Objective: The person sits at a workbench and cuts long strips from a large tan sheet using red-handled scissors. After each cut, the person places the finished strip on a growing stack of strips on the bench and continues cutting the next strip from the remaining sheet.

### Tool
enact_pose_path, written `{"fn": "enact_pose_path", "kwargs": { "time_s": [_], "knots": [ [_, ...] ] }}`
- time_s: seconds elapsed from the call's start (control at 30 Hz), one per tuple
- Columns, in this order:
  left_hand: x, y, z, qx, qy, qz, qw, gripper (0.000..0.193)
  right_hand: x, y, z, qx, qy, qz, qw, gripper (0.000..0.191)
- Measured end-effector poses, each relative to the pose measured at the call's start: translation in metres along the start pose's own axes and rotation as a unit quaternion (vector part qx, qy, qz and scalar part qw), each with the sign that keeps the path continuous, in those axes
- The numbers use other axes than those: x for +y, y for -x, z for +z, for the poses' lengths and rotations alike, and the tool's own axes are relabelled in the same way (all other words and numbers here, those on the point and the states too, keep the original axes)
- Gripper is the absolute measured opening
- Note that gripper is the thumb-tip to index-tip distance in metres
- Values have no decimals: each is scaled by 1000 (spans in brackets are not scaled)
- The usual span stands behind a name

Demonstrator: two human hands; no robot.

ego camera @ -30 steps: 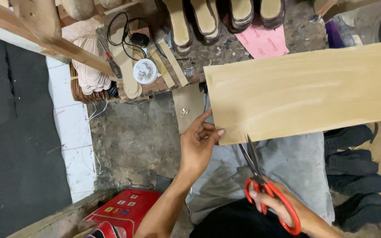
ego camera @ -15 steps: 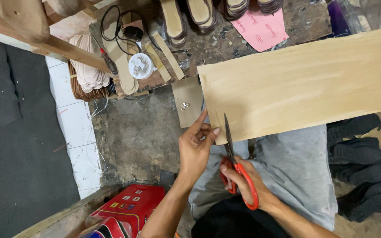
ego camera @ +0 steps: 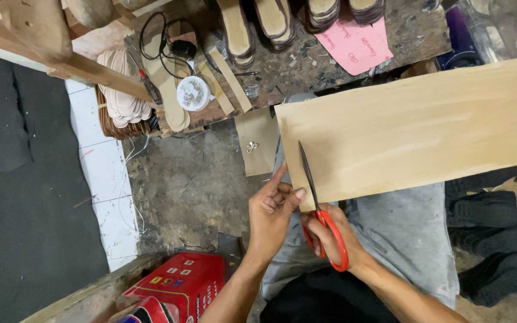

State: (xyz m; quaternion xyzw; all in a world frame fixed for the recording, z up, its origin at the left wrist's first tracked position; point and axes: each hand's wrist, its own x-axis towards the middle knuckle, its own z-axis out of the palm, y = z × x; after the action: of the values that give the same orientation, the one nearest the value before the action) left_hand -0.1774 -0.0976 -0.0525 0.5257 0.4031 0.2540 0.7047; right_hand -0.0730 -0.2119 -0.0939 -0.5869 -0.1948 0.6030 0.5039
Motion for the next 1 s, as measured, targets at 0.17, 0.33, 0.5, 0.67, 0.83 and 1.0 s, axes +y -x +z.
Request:
{"fn": "enact_pose_path", "kwargs": {
  "time_s": [0.17, 0.33, 0.5, 0.67, 0.83, 1.0],
  "knots": [
    [8, -31, -8, -17, 33, -24, 999, 61, 6, 2, 0, 56, 14, 2, 998, 27],
    [3, -66, -12, 21, 32, 40, 998, 17, -26, 14, -12, -41, 31, 66, 996, 31],
    [-8, -42, -9, 29, 58, 68, 996, 14, -63, 24, -29, -39, 149, 37, 987, 19],
    [-12, -21, -6, 22, 133, 20, 991, 16, -57, 9, -10, -5, 176, 39, 984, 21],
    [-7, -20, -9, 27, 153, 11, 988, 18, -44, 2, -4, 2, 219, -194, 956, 19],
    [0, -12, -10, -11, 184, -24, 983, 20, -49, -5, -1, 43, 177, -25, 983, 24]
  ]
}}
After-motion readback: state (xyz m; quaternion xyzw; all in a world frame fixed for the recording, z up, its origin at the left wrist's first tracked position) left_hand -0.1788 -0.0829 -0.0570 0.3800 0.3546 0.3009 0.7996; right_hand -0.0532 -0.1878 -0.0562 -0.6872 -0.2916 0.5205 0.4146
